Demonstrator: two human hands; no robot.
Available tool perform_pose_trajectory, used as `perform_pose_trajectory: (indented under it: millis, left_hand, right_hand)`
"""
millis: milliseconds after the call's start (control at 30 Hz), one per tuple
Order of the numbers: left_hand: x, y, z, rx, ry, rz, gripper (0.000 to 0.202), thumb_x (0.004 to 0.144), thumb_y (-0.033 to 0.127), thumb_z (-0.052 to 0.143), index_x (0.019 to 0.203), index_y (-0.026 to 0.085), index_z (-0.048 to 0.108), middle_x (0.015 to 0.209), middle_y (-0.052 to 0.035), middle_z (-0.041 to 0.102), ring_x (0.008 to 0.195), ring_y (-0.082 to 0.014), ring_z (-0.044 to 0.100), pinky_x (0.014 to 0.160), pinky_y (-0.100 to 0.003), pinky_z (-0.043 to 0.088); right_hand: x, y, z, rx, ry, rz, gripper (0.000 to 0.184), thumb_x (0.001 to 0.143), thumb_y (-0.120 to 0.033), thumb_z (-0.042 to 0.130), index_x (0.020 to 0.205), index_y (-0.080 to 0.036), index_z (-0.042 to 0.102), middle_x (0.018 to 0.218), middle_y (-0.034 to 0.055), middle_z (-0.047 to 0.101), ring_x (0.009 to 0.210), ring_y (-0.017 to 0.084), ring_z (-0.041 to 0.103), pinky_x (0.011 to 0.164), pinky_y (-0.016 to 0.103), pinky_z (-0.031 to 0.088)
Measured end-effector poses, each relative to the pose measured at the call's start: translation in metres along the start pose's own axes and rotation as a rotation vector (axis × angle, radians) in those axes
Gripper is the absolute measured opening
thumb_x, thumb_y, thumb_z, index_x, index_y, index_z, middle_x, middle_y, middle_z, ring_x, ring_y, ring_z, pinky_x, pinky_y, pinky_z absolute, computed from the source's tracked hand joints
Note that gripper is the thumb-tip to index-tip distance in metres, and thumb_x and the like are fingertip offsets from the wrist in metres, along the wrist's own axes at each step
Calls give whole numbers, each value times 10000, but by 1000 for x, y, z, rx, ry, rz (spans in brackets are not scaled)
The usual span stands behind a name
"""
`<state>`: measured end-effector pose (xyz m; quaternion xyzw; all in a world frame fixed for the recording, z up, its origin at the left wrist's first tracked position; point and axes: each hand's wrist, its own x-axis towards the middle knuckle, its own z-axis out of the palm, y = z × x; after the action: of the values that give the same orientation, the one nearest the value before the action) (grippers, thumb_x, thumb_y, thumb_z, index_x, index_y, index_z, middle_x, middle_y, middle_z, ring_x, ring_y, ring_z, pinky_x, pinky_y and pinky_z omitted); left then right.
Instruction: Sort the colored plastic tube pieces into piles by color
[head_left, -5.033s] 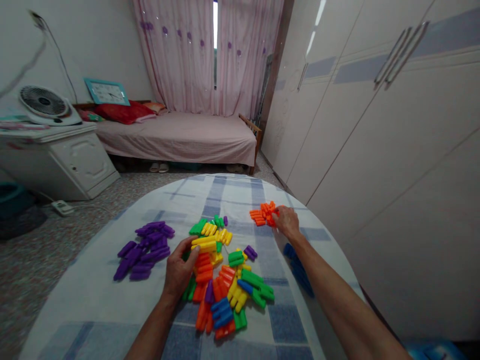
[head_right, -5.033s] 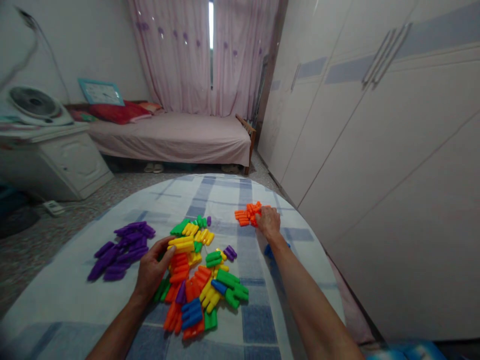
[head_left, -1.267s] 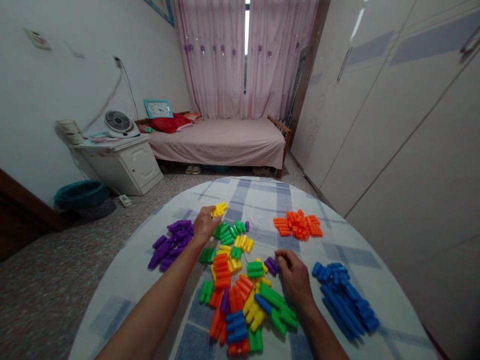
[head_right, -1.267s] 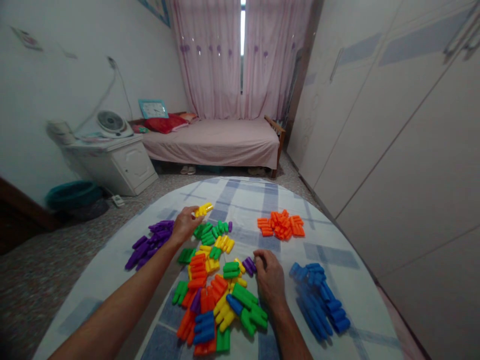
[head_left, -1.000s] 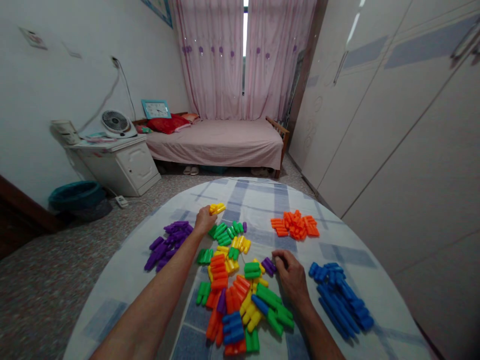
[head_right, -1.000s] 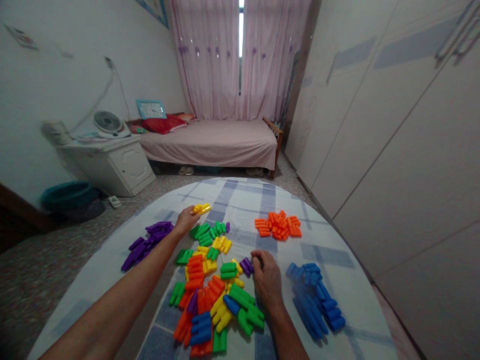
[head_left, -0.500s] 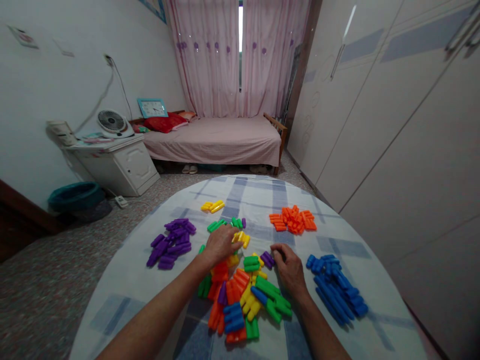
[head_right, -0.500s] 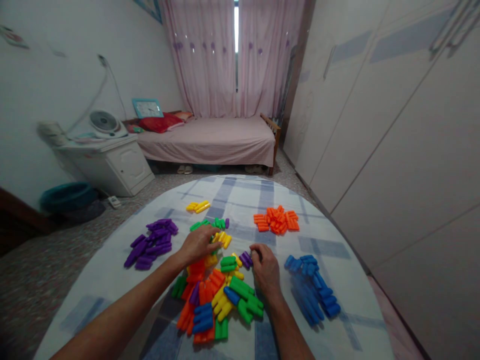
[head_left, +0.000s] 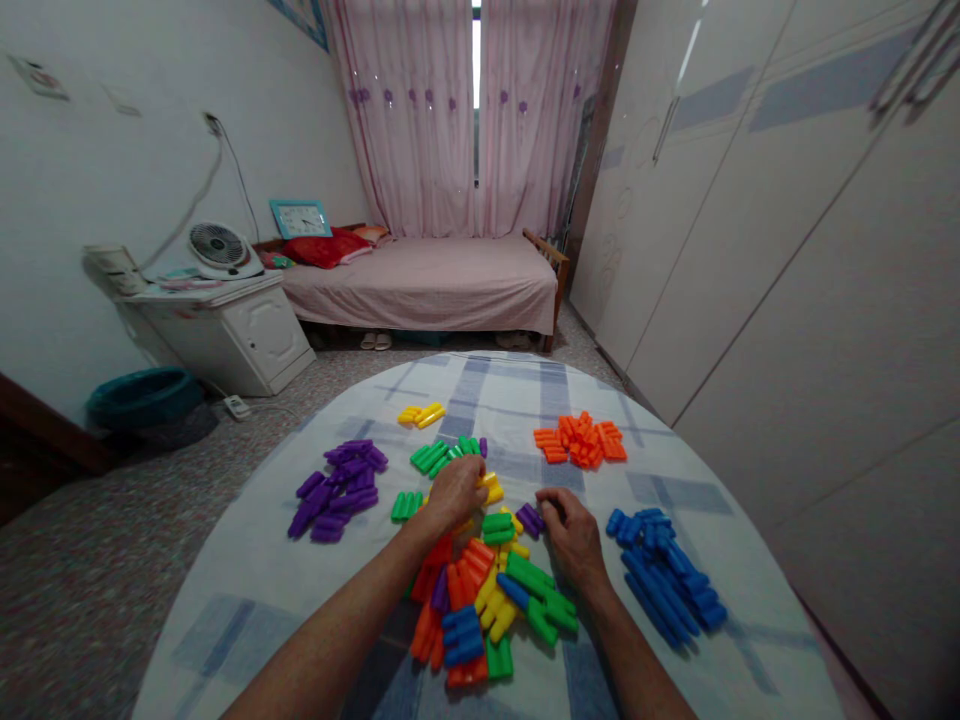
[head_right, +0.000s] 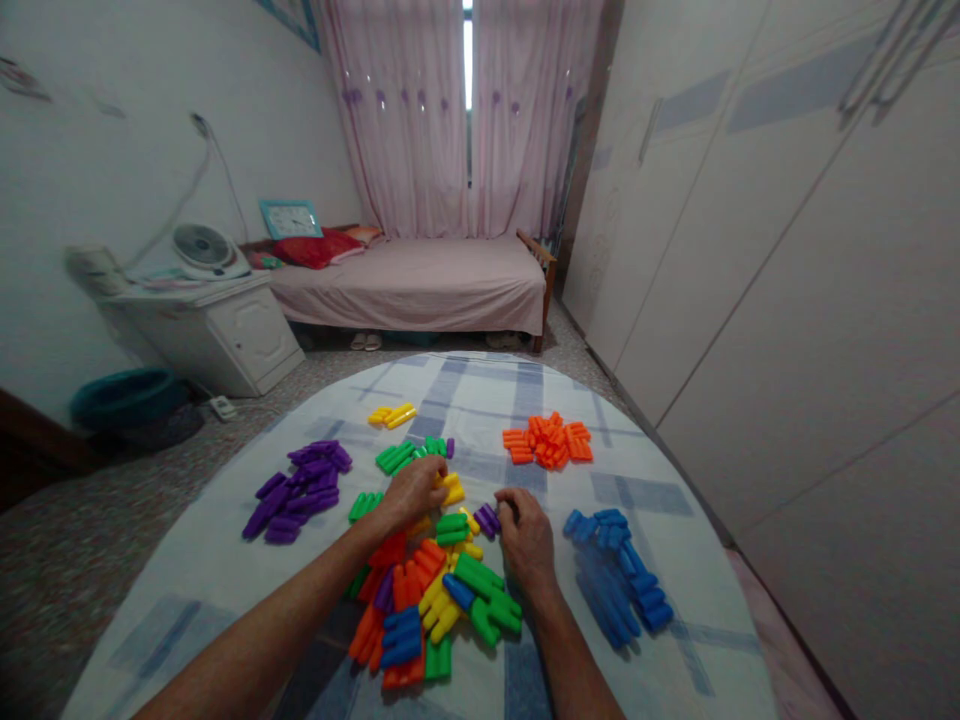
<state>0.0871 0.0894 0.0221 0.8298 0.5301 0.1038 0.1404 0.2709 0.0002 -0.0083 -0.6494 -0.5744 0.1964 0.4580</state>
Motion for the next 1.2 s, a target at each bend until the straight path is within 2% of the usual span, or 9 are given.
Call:
perform_pose_trajectory:
  millis: [133,267,367,500,600,700,900,1100,1200]
  left_hand:
    - [-1,3,-2,-37,37,47,143,753,170,554,895,179,572,961,-35,626,923,-167,564,800,-258,419]
    - [3,-4,-16,-227,226,47,116,776,194,558,891,185,567,902,-10,620,855,-140,574,775,-242,435]
    - [15,-27,-33,-288,354,-143,110,789,234,566,889,189,581,859,8,631,734,-112,586,697,-217,439]
    - [37,-72,-49,-217,406,-367,103,777,195,572,875,171,595,886,-22,652,737,-126,601,677,-218,440]
    - [49,-98,-50,-172,400,-440,70,753,152,577,813,168,609,815,-30,658,765,-155,610,694,-233,450]
    - [54,-106,-48,-138,400,-457,157,743,131,574,888,148,631,888,-67,658,843,-183,620,753,-253,463]
    - [36,-80,-46,-80,416,-377,333,814,167,501,1137,136,573,1168,-119,557,963,-189,601,843,-276,457]
    - [-4,-30,-31,49,162,39,177,830,294,536,945,204,637,901,-43,637,898,-194,582,796,-291,438]
    - [-14,-13,-20,175,91,75,195,820,351,560,926,206,636,923,-73,633,941,-237,562,798,-328,426]
  right_hand:
    - [-1,1,0,6,-3,11,263,824,-312,414,878,-177,633,884,60,655,838,200,590,784,306,433]
    - [-1,4,1,1,-9,17,259,827,-314,418,887,-181,633,894,56,655,849,200,593,786,306,435]
    - [0,5,1,-2,-15,18,257,830,-316,417,887,-184,631,897,56,655,855,203,594,789,309,435]
    - [-1,6,1,-7,-14,6,255,837,-318,417,888,-186,629,911,62,656,873,207,594,796,311,437]
    - [-1,7,2,-5,-12,6,253,842,-322,423,896,-189,631,907,57,659,869,200,598,786,302,441]
    - [-1,6,2,-3,-7,5,255,840,-329,428,888,-191,636,888,48,662,855,192,605,777,292,445]
    - [0,4,0,-13,-8,14,267,830,-334,423,881,-183,637,883,50,658,849,194,601,782,298,441]
    - [-1,2,1,-11,-5,24,270,825,-328,417,883,-181,636,888,55,658,852,198,597,788,305,438]
    - [-1,1,1,-8,-3,20,266,826,-323,415,883,-182,635,893,55,658,855,199,596,792,307,437]
